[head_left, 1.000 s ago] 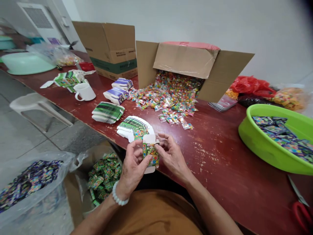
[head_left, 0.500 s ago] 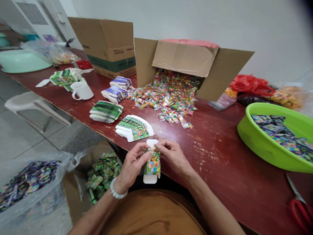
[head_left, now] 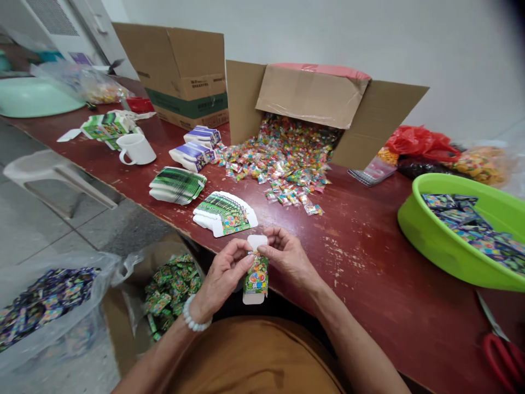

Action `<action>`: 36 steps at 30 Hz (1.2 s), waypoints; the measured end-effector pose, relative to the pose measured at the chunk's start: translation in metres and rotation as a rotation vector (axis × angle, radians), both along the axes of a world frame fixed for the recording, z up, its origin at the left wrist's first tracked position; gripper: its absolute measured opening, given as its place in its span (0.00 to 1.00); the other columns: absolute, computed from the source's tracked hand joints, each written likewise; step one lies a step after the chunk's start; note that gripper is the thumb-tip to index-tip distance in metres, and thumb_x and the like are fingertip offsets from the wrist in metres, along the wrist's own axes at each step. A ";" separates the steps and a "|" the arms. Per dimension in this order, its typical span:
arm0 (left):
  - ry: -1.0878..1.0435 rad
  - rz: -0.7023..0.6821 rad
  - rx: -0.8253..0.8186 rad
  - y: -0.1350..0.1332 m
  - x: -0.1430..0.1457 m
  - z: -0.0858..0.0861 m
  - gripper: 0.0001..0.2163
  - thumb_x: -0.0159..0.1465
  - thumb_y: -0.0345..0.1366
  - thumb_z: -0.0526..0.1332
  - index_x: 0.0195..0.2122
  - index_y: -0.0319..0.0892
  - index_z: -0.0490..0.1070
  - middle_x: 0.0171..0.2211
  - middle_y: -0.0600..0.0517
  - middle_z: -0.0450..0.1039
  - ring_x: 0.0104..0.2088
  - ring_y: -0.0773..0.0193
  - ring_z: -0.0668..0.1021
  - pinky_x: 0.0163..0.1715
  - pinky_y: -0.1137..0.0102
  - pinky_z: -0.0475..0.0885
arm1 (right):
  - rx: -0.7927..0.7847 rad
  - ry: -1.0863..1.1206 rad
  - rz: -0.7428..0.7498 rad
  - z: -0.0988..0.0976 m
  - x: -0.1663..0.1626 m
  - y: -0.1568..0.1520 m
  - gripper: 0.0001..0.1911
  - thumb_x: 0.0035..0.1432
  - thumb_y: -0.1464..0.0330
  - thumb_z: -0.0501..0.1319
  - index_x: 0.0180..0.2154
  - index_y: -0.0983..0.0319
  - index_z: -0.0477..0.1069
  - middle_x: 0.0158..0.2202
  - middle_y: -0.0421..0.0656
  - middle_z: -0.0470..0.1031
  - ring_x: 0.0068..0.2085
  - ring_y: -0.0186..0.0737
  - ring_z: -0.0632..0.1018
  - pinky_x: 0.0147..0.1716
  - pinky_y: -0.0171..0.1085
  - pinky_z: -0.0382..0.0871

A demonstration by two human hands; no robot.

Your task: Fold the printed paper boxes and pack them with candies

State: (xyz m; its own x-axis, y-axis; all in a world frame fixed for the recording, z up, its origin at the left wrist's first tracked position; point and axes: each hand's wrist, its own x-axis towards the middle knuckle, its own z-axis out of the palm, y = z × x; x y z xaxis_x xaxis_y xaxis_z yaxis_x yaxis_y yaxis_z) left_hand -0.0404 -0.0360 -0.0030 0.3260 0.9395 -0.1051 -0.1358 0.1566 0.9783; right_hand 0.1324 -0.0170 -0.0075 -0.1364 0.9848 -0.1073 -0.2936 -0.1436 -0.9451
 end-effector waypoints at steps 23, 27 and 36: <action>-0.167 -0.016 -0.411 -0.010 0.025 -0.001 0.27 0.64 0.60 0.52 0.32 0.37 0.72 0.25 0.50 0.75 0.16 0.68 0.73 0.17 0.74 0.68 | 0.157 -0.347 0.093 0.007 0.001 -0.009 0.11 0.57 0.61 0.65 0.34 0.62 0.73 0.26 0.39 0.75 0.19 0.32 0.76 0.17 0.30 0.67; -0.138 -0.028 -0.355 -0.008 0.026 0.000 0.28 0.64 0.62 0.50 0.32 0.38 0.71 0.24 0.51 0.74 0.16 0.67 0.74 0.18 0.73 0.68 | 0.039 -0.168 0.123 0.009 0.000 -0.001 0.14 0.55 0.58 0.65 0.32 0.62 0.70 0.21 0.36 0.73 0.16 0.34 0.75 0.14 0.30 0.64; -0.046 -0.088 -0.258 -0.005 0.016 -0.008 0.30 0.65 0.60 0.50 0.33 0.36 0.75 0.24 0.49 0.74 0.17 0.69 0.73 0.19 0.74 0.67 | 0.013 -0.160 0.120 0.011 0.000 -0.003 0.15 0.53 0.57 0.67 0.31 0.62 0.72 0.24 0.39 0.77 0.18 0.35 0.76 0.16 0.32 0.66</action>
State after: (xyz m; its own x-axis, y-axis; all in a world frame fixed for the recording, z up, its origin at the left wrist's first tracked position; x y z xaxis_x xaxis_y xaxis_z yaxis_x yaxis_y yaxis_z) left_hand -0.0243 -0.0408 -0.0109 0.4151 0.8514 -0.3207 -0.1536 0.4130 0.8977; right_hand 0.1323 -0.0202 0.0032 -0.2354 0.9639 -0.1241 -0.1209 -0.1558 -0.9804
